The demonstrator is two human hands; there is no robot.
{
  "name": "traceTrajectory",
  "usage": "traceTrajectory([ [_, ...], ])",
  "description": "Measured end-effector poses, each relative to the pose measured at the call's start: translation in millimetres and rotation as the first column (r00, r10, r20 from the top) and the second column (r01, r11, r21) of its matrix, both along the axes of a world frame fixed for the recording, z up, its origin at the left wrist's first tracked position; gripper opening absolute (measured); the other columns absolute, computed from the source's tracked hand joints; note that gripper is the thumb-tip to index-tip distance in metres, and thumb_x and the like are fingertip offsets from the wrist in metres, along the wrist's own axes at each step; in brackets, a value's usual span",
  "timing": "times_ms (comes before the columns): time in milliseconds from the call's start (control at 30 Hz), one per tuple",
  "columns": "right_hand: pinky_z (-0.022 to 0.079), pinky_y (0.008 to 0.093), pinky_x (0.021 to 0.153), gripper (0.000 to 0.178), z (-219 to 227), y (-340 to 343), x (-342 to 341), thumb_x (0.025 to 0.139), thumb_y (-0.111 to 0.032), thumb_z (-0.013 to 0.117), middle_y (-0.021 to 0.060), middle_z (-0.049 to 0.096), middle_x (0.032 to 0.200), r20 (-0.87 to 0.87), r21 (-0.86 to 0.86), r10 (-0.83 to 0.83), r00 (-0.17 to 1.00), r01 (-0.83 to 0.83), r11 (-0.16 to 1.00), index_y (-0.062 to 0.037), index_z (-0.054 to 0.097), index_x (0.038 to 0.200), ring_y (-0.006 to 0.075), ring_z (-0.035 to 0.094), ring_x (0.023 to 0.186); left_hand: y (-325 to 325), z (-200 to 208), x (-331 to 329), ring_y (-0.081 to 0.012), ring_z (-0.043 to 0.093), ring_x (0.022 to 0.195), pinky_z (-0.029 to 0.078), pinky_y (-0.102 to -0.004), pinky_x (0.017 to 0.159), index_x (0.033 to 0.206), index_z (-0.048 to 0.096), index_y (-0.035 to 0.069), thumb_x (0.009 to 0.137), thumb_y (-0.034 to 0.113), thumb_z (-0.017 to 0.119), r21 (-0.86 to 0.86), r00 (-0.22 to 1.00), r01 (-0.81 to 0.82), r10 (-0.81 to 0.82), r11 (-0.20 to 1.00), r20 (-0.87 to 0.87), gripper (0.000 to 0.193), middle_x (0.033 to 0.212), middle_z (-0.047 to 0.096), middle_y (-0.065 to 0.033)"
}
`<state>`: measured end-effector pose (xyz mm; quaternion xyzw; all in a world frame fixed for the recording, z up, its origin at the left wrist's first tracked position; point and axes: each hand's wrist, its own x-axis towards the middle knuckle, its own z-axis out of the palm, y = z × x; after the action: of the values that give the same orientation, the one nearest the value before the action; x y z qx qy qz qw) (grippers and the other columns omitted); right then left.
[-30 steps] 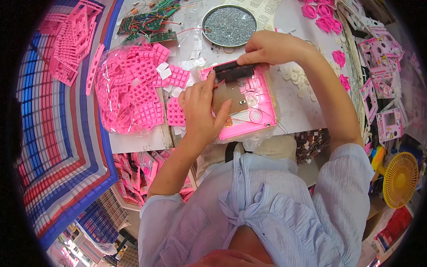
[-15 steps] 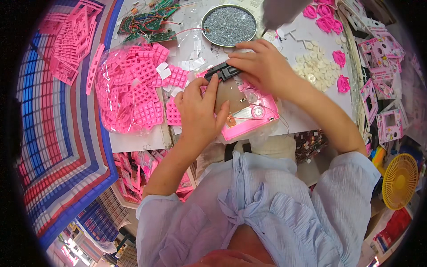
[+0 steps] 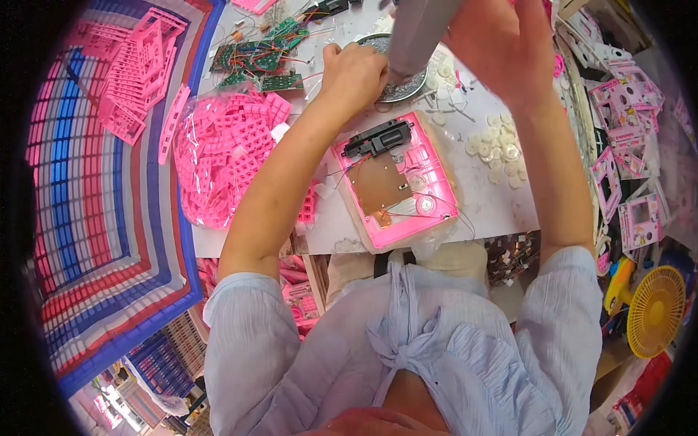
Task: Assembling plastic toy components and electronic circuit boards using a hot glue gun at a factory workbench.
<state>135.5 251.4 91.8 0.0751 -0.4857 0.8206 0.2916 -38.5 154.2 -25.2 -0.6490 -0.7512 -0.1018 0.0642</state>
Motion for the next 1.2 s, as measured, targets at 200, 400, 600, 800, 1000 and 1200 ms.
traceTrajectory([
  [200, 0.055, 0.0323, 0.077, 0.049, 31, -2, -27, 0.092, -0.022, 0.069, 0.0153, 0.069, 0.094, 0.158, 0.43, -0.377, 0.913, 0.28, 0.858, 0.0041, 0.053, 0.13, 0.0215, 0.069, 0.086, 9, -15, -8, -0.0228, 0.066, 0.09, 0.036, -0.0477, 0.089, 0.081, 0.076, 0.015, 0.09, 0.029, 0.059, -0.004, 0.997, -0.032, 0.032, 0.999, -0.068, 0.024, 0.087, 0.073, -0.0038],
  [400, 0.048, 0.0434, 0.096, 0.045, -16, 30, 7, 0.093, -0.026, 0.067, 0.0099, 0.063, 0.102, 0.268, 0.483, -0.152, 0.951, 0.004, 0.876, -0.0013, 0.051, 0.127, 0.0219, 0.062, 0.1, -9, 14, -1, -0.0266, 0.066, 0.088, 0.034, -0.0481, 0.086, 0.08, 0.074, 0.012, 0.084, 0.029, 0.068, 0.059, 0.956, -0.085, 0.065, 0.995, 0.286, 0.018, 0.087, 0.072, -0.0054],
  [600, 0.041, 0.0312, 0.053, 0.04, -17, -49, 39, 0.092, -0.02, 0.064, 0.0001, 0.045, 0.066, 0.161, 0.115, -0.208, 0.965, 0.191, 0.975, -0.0062, 0.046, 0.124, 0.0118, 0.041, 0.052, -104, 43, 70, -0.0221, 0.061, 0.082, 0.032, -0.0433, 0.082, 0.082, 0.067, 0.013, 0.079, 0.021, 0.077, 0.272, 0.904, 0.115, -0.214, 0.956, 0.37, 0.013, 0.087, 0.068, -0.0012],
  [800, 0.044, 0.0302, 0.052, 0.032, -11, -85, 38, 0.09, -0.016, 0.066, 0.0023, 0.048, 0.063, -0.113, 0.076, -0.074, 0.991, 0.083, 0.994, -0.0051, 0.045, 0.112, 0.0107, 0.045, 0.051, -131, 27, 98, -0.0182, 0.058, 0.08, 0.031, -0.0424, 0.085, 0.092, 0.068, 0.011, 0.08, 0.014, 0.076, 0.441, 0.859, 0.088, -0.292, 0.893, 0.421, 0.015, 0.09, 0.066, 0.0005],
  [1000, 0.045, 0.0308, 0.051, 0.029, -12, -87, 36, 0.088, -0.008, 0.064, 0.0062, 0.051, 0.067, -0.084, 0.069, -0.055, 0.995, 0.061, 0.996, -0.0006, 0.045, 0.109, 0.0107, 0.047, 0.051, -131, 29, 97, -0.0172, 0.059, 0.077, 0.031, -0.041, 0.084, 0.092, 0.067, 0.011, 0.078, 0.013, 0.077, 0.49, 0.853, 0.094, -0.324, 0.866, 0.409, 0.017, 0.089, 0.066, 0.001],
  [1200, 0.044, 0.0296, 0.051, 0.028, -17, -85, 31, 0.092, -0.012, 0.063, 0.0028, 0.049, 0.064, -0.079, 0.074, -0.04, 0.996, 0.046, 0.996, -0.0045, 0.045, 0.112, 0.0101, 0.045, 0.05, -127, 25, 95, -0.0164, 0.056, 0.072, 0.03, -0.0394, 0.079, 0.09, 0.066, 0.013, 0.072, 0.014, 0.081, 0.56, 0.882, 0.096, -0.331, 0.823, 0.336, 0.023, 0.086, 0.067, 0.0021],
])
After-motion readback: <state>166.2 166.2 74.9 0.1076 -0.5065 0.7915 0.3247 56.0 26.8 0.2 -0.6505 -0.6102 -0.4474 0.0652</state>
